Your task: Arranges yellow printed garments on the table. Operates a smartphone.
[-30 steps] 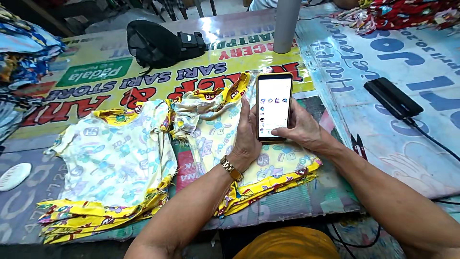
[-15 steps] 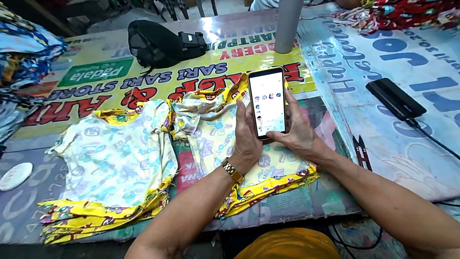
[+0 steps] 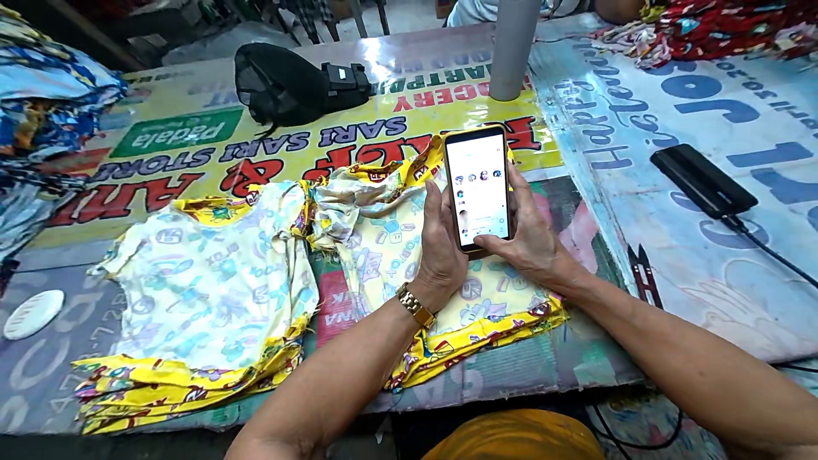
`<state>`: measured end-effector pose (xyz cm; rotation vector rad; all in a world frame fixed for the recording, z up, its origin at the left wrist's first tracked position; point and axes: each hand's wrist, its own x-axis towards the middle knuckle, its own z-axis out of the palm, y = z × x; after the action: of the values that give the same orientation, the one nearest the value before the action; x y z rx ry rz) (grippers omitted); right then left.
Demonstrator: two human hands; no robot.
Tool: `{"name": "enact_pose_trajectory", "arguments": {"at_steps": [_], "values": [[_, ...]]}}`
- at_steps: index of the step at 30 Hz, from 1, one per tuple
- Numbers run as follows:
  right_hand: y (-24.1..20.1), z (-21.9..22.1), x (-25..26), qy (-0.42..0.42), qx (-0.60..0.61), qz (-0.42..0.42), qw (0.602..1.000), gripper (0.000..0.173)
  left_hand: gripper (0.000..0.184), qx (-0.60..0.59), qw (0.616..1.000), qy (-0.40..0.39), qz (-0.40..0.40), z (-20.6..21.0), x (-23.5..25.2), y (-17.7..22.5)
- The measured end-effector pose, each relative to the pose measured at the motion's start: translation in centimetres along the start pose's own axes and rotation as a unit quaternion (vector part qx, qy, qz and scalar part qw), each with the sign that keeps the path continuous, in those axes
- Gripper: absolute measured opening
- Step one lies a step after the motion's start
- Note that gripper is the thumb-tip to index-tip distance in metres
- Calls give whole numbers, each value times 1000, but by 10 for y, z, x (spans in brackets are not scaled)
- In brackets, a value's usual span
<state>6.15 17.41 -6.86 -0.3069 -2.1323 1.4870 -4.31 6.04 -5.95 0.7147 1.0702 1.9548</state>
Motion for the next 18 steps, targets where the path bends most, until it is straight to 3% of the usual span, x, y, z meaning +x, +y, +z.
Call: {"name": "enact_pose_trajectory", "arguments": {"at_steps": [11, 13, 16, 18], "values": [[2, -1, 1, 0, -2, -15, 1000, 111, 76, -3, 1000, -4, 2, -2, 2, -2], [1, -6, 1, 3, -5, -29, 1000, 92, 75, -6, 1000, -1, -4, -3, 2, -2], [-4, -19, 0, 35, -2, -37, 999, 48, 74, -4, 1000, -2, -11, -4, 4, -3], [-5, -26, 1, 61, 25, -37, 997, 35, 73, -2, 1000, -7, -14, -4, 5, -3]]}}
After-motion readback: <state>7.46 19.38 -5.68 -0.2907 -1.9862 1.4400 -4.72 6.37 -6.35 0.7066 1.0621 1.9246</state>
